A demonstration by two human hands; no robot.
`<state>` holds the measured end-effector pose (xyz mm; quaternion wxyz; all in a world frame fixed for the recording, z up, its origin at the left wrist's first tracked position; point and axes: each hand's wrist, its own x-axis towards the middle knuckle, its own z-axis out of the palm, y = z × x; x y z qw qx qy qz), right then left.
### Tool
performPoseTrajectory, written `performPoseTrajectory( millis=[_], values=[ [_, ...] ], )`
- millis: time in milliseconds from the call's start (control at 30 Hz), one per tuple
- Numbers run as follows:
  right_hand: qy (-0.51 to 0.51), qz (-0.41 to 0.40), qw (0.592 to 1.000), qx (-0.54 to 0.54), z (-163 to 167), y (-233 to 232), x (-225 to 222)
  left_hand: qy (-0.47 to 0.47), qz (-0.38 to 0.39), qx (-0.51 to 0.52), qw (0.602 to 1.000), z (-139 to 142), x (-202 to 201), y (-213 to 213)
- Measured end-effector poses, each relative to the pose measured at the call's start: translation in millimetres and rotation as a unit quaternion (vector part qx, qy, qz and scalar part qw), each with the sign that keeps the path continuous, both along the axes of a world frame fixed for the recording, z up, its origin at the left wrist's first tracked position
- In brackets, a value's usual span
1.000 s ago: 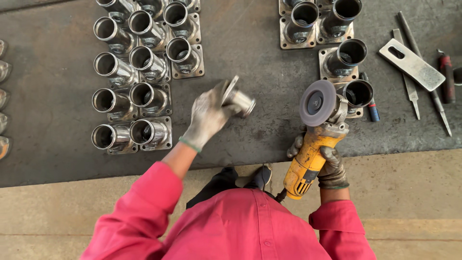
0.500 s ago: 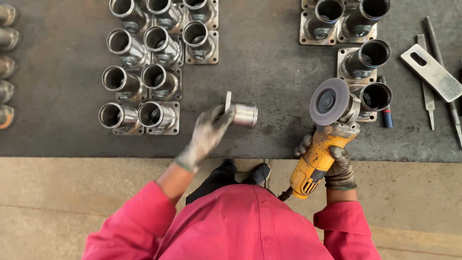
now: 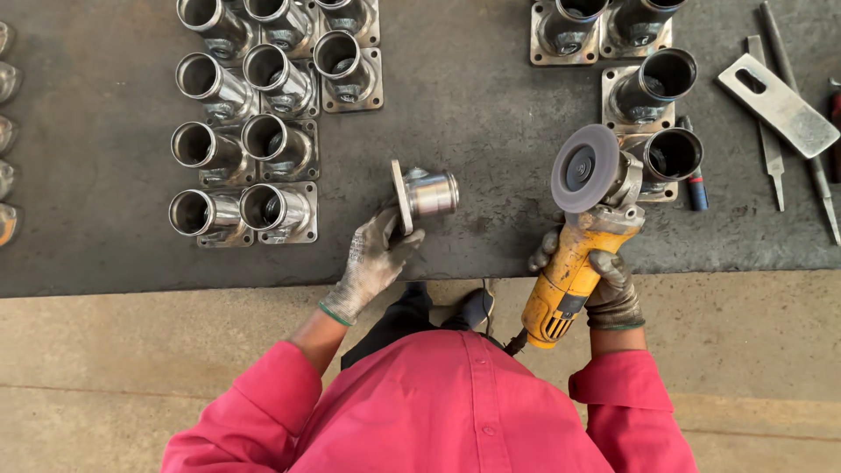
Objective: The person holds a metal pipe fitting in one hand and an angle grinder in the other, grinding the fitting's surfaces with sparks flying, rotating the fitting to reach different sides. They set finished fittings on the workbench and pick up the next fitting to continue grinding.
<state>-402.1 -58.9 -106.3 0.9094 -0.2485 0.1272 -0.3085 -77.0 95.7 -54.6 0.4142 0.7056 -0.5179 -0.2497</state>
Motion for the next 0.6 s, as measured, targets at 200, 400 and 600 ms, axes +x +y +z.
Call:
performPoseTrajectory(
  millis=[200, 400, 600],
  values=[
    [-0.014, 0.007, 1.000, 0.007, 3.0, -1.9, -0.4, -0.303, -0.015, -0.161, 0.939, 40.7, 3.8, -10.7],
    [-0.019, 0.013, 1.000, 0.012, 4.3, -3.0, 1.1, -0.591, -0.218, 0.205, 0.749, 81.1, -5.7, -57.9],
    [-0.019, 0.016, 1.000, 0.016, 5.8, -3.4, -3.0, -0.621, -0.255, 0.214, 0.710, 93.7, -9.8, -47.8]
  ],
)
